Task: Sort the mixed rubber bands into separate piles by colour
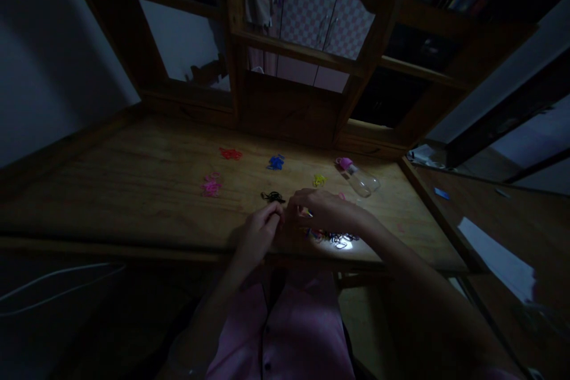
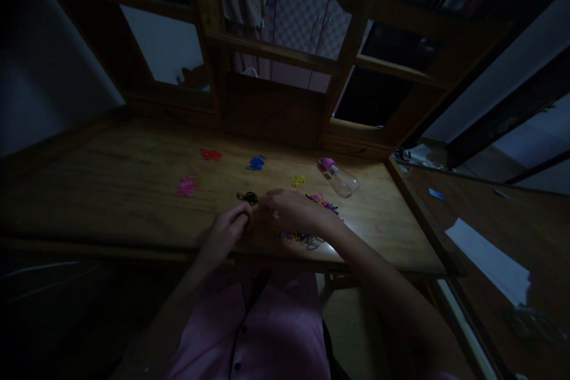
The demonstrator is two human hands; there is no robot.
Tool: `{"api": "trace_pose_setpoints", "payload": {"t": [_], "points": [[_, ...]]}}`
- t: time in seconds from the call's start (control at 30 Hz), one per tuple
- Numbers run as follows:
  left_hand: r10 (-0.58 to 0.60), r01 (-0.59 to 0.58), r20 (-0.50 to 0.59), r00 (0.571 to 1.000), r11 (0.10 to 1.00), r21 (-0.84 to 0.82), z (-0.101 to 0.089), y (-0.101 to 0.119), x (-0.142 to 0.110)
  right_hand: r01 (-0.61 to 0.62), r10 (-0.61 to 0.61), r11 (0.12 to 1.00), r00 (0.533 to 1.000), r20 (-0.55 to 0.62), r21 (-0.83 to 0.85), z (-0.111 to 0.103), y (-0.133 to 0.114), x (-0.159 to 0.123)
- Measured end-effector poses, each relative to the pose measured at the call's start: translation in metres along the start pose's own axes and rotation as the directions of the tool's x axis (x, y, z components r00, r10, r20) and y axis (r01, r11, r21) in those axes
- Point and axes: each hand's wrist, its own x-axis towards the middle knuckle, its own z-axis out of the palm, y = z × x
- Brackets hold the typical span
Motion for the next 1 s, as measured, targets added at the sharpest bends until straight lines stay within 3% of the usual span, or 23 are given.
{"api": "trace_pose_setpoints", "payload": {"t": [0.13,0.27,0.47,0.6,1.0], "points": [[-0.002,0.003,0.016,1.0,1.0,-0.028,0.0,0.001,0.0,-0.006,0.008,1.0,0.997,0.07,-0.025,0.01,-0.005,-0.011],[-0.015,0.016,0.012,1.0,0.999,-0.031,0.0,-0.001,0.0,-0.06,0.063,0.997,0.996,0.06,-0.041,0.018,-0.001,-0.008],[-0.02,0.021,0.019,1.0,0.999,-0.038,0.001,-0.003,0.0,-0.114,0.11,0.993,0.989,-0.102,-0.031,-0.005,0.007,-0.026],[-0.014,0.014,0.015,1.0,0.999,-0.031,0.001,-0.003,0.0,-0.128,0.127,0.992,0.99,-0.067,-0.015,-0.015,0.005,-0.044],[0.011,-0.01,-0.013,1.0,0.999,0.03,0.0,0.0,-0.001,-0.251,0.25,0.961,0.968,-0.02,-0.113,0.013,-0.001,-0.047]]}}
